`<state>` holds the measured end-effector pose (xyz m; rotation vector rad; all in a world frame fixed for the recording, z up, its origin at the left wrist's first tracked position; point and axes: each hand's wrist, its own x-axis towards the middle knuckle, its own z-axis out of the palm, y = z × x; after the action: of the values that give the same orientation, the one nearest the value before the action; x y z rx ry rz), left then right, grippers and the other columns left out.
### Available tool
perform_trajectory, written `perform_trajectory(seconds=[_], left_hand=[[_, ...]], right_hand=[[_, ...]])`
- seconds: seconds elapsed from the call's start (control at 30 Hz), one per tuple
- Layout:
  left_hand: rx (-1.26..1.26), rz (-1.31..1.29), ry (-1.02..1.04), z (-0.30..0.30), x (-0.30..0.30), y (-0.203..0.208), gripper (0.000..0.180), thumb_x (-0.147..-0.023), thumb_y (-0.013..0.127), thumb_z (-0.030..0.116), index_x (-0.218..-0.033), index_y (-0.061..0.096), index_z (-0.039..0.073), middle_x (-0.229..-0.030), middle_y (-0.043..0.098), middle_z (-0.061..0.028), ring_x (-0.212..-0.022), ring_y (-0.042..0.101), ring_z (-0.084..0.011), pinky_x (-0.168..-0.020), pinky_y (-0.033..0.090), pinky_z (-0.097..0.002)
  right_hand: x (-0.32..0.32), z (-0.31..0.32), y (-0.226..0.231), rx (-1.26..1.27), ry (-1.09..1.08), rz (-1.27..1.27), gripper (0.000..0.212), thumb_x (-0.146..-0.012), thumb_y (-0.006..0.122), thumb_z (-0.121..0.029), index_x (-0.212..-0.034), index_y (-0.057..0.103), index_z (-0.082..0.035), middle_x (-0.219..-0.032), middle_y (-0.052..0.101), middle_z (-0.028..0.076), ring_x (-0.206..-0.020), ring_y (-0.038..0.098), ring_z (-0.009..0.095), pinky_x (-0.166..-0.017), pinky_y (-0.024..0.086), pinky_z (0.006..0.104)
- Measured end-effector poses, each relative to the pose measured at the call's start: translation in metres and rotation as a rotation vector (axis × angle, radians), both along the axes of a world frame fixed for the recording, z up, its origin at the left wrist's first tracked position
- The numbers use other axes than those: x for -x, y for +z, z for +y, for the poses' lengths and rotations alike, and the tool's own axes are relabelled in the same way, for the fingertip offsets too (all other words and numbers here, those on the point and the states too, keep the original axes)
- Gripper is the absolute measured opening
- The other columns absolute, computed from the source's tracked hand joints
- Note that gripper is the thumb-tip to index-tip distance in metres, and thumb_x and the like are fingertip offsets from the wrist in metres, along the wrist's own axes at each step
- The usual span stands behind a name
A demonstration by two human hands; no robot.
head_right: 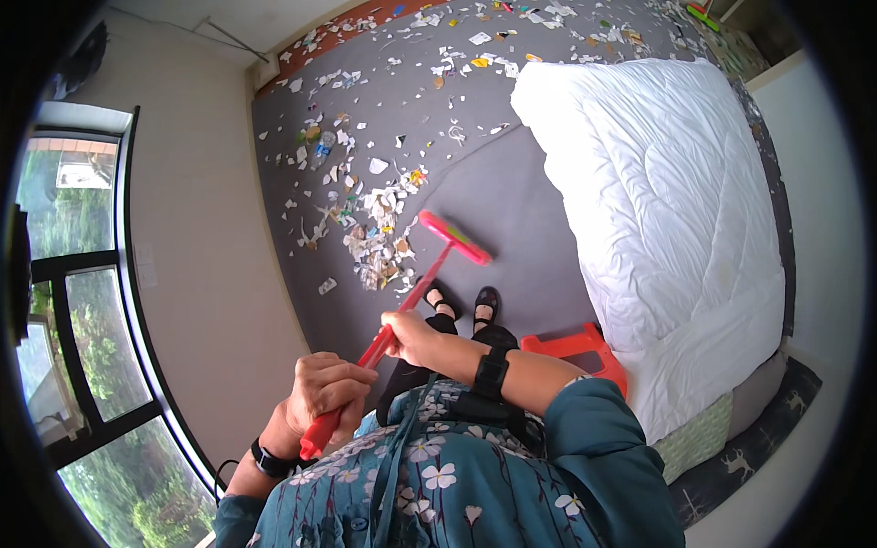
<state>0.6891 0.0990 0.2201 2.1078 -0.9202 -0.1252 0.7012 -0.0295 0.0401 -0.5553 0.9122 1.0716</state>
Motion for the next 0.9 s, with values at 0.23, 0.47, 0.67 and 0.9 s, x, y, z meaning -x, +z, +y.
perform_trajectory(seconds=[0.23,0.47,0.67,0.9], left_hand=[[0.026,0.189,0.029,0.018,-0.004,-0.045,0.014,-0.064,0.059,-0.004,-0.076,0.063,0.001,-0.089,0.074,-0.0135,-0.066,0.07,-0.0255,-0.058,0.054,-0.0323],[-0.042,0.075,-0.005,0.054,-0.025,-0.008,0.01,-0.062,0.064,0.003,-0.07,0.059,0.005,-0.076,0.069,-0.0086,-0.048,0.058,-0.02,-0.046,0.045,-0.031],[0.001,-0.04,0.033,0.077,-0.02,0.003,0.012,-0.06,0.066,0.003,-0.069,0.058,0.008,-0.073,0.068,-0.0066,-0.044,0.054,-0.0169,-0.042,0.04,-0.0295],[0.094,0.048,0.235,0.094,-0.013,-0.045,0.008,-0.065,0.058,-0.005,-0.067,0.058,0.003,-0.078,0.07,-0.0102,-0.049,0.06,-0.024,-0.048,0.048,-0.0333]], right_hand=[[-0.003,-0.011,-0.048,0.129,-0.005,0.099,0.015,-0.087,0.057,-0.005,-0.073,0.052,-0.009,-0.064,0.053,0.006,-0.046,0.047,0.014,-0.04,0.034,0.0276],[-0.014,0.078,-0.036,-0.111,0.087,0.059,0.013,-0.089,0.058,-0.008,-0.077,0.053,-0.01,-0.069,0.056,0.003,-0.052,0.052,0.013,-0.043,0.04,0.0272],[-0.018,0.094,-0.006,-0.108,0.083,0.002,0.008,-0.091,0.058,-0.01,-0.084,0.053,-0.011,-0.071,0.059,0.001,-0.06,0.06,0.014,-0.053,0.051,0.0285],[-0.037,0.081,-0.056,0.167,0.119,-0.071,0.013,-0.09,0.057,-0.011,-0.078,0.053,-0.008,-0.07,0.056,0.006,-0.048,0.049,0.015,-0.039,0.037,0.0268]])
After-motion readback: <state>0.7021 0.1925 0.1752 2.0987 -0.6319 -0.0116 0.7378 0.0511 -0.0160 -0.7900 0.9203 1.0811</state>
